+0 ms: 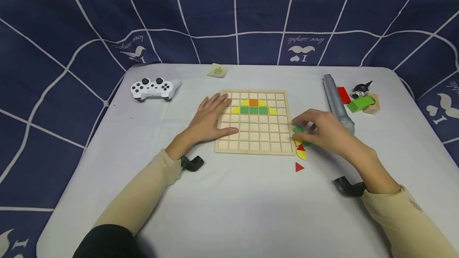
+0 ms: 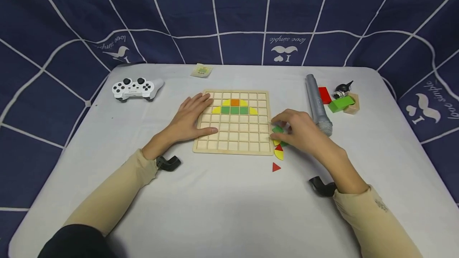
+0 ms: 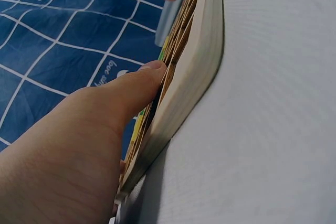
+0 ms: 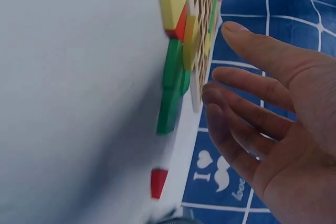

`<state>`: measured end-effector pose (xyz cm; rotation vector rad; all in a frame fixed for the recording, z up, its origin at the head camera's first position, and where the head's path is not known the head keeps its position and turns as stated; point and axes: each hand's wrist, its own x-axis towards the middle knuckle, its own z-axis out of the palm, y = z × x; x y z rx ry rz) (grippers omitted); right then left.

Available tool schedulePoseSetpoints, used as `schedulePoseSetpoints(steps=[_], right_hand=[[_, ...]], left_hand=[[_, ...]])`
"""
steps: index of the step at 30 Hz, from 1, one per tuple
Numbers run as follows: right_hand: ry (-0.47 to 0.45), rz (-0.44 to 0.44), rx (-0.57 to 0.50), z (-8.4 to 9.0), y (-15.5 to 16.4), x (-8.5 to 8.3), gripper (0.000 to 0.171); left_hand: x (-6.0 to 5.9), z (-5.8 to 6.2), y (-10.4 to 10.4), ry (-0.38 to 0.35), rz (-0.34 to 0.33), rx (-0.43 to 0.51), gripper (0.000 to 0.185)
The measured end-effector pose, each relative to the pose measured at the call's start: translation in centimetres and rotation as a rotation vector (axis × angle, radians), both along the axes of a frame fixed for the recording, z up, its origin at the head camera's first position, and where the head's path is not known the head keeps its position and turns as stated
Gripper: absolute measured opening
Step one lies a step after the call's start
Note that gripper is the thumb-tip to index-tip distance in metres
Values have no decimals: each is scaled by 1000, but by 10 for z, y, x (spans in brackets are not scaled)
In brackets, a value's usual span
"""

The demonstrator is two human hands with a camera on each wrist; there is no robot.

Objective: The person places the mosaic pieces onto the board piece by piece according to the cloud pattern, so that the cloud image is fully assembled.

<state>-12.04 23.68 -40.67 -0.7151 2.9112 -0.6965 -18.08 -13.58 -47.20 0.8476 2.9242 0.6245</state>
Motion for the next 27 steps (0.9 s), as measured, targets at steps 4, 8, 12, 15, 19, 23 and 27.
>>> schedulePoseSetpoints(steps=[4, 8, 12, 15, 19, 23, 27], right_hand=[[27, -7, -5, -5, 10, 10, 37], [62, 16, -16, -11, 15, 14, 34], [79, 34, -36, -16, 16, 15, 32], [87, 51, -52, -18, 17, 15, 29], [85, 74, -76, -15, 19, 14, 26], [64, 49, -80, -7, 21, 11, 21], [41, -38, -98, 0, 8, 1, 13]], left_hand=[[0, 0, 0, -1, -6, 9, 105], [0, -1, 0, 6, -6, 7, 105], [-1, -2, 1, 5, -5, 12, 105], [0, -2, 1, 2, -6, 16, 105], [0, -1, 2, 2, -4, 12, 105], [-1, -2, 2, 0, -7, 9, 105], [-1, -1, -1, -7, -4, 13, 105]])
